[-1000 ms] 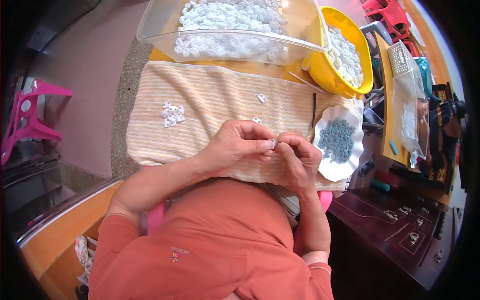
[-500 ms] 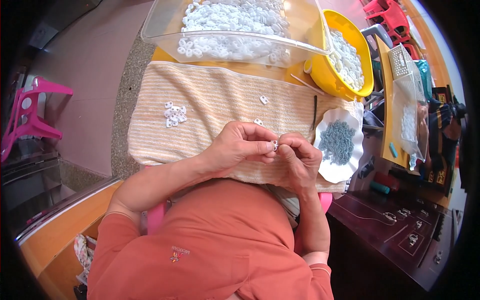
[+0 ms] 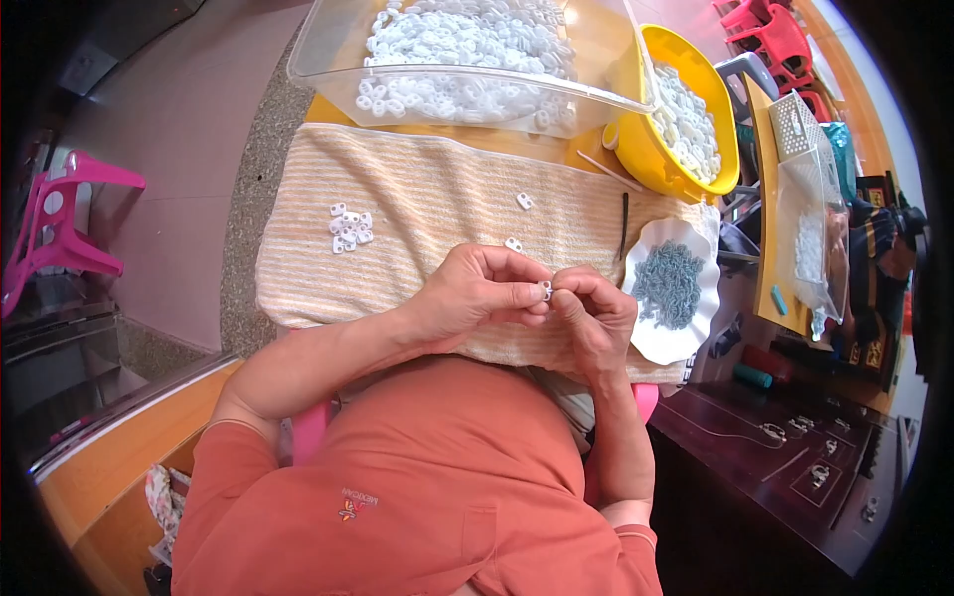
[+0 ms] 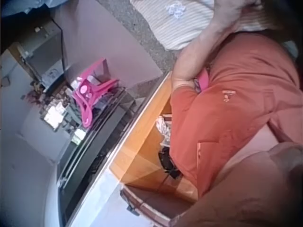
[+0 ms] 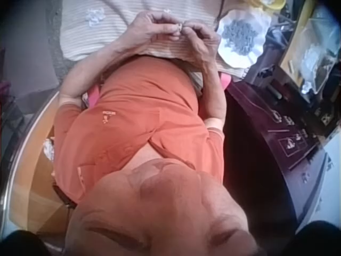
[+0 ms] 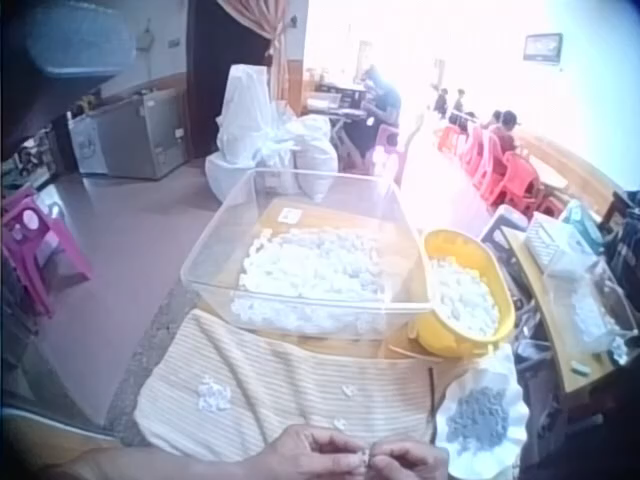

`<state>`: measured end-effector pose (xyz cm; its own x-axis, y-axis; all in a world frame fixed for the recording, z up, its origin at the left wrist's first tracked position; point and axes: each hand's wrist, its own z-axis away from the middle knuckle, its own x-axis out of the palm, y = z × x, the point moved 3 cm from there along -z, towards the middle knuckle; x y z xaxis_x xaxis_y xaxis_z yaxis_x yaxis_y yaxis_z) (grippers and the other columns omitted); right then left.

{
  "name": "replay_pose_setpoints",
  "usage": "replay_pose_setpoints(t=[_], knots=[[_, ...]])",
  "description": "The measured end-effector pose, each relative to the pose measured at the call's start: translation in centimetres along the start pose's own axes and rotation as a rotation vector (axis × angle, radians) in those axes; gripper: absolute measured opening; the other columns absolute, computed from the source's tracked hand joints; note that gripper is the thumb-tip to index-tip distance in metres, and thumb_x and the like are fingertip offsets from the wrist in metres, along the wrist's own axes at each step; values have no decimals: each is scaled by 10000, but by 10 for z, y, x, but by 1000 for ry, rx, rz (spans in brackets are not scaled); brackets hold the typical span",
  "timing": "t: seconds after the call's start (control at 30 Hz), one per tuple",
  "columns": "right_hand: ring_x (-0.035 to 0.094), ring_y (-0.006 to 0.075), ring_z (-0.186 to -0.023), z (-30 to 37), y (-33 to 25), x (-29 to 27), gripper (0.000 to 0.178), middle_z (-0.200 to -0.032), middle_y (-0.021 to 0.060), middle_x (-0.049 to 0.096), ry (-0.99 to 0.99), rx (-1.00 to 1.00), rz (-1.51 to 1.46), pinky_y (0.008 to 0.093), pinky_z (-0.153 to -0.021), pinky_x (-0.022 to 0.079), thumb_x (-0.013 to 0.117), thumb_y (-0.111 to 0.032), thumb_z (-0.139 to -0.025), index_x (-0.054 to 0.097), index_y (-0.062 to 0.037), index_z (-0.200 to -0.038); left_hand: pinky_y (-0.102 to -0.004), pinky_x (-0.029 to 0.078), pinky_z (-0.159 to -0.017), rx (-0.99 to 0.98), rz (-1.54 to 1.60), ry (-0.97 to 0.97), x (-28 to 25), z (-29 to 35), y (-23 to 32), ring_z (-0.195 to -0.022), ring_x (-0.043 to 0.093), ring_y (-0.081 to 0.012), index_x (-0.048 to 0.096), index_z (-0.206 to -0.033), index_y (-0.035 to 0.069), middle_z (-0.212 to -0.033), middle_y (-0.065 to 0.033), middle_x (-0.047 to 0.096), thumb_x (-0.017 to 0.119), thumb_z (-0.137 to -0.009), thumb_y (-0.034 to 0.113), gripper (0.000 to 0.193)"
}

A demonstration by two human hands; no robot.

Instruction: Assembling small white plastic components by manually inserting blue beads into them.

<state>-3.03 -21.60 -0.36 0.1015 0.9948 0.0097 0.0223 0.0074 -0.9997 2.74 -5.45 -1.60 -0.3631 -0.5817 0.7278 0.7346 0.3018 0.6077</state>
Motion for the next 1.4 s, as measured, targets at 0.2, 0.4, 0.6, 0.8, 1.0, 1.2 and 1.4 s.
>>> replay_pose_setpoints(t=[0.2,0.4,0.6,0.8,1.0,1.2,1.4], knots=[[581,117,-814,1,-2,2,42,-914,81,634,17,28,-32,226,-742,468,629,15,-873,637,44,-904,-281,563,-755,12,-7,23,1,0,0,-816,657,-156,620,-1059,-54,-911,-114,668,651,-873,48,214],[591,126,-832,2,-4,2,76,-931,94,637,19,-7,107,233,-756,476,604,38,-877,638,56,-943,-276,563,-756,22,4,27,0,-1,1,-810,658,-154,623,-1052,-48,-911,-110,669,650,-875,50,205],[600,130,-853,4,-2,2,94,-953,105,645,20,-37,40,235,-772,480,603,36,-878,639,56,-963,-279,564,-760,19,-4,13,0,0,1,-812,658,-154,624,-1049,-44,-910,-110,668,652,-875,55,202],[599,132,-892,5,1,2,74,-981,71,623,4,85,-17,253,-805,485,585,-7,-895,596,26,-961,-280,565,-766,8,6,27,2,1,3,-816,657,-154,623,-1046,-48,-909,-113,665,654,-873,54,204],[594,121,-885,5,1,4,72,-971,65,628,-2,45,67,248,-800,480,592,-14,-893,606,26,-951,-278,568,-759,13,-21,38,0,1,2,-812,660,-155,628,-1047,-55,-908,-116,667,654,-869,42,205],[591,115,-876,5,2,4,81,-956,59,634,-10,52,77,242,-792,478,598,-30,-895,609,29,-950,-273,565,-747,30,-78,54,1,1,2,-808,661,-155,636,-1042,-59,-901,-118,675,654,-864,30,200],[592,104,-857,6,-1,3,89,-955,42,635,-19,113,25,237,-783,479,596,-40,-905,613,22,-967,-274,558,-753,43,-103,36,0,2,2,-803,660,-153,636,-1049,-62,-893,-117,677,652,-864,30,207]])
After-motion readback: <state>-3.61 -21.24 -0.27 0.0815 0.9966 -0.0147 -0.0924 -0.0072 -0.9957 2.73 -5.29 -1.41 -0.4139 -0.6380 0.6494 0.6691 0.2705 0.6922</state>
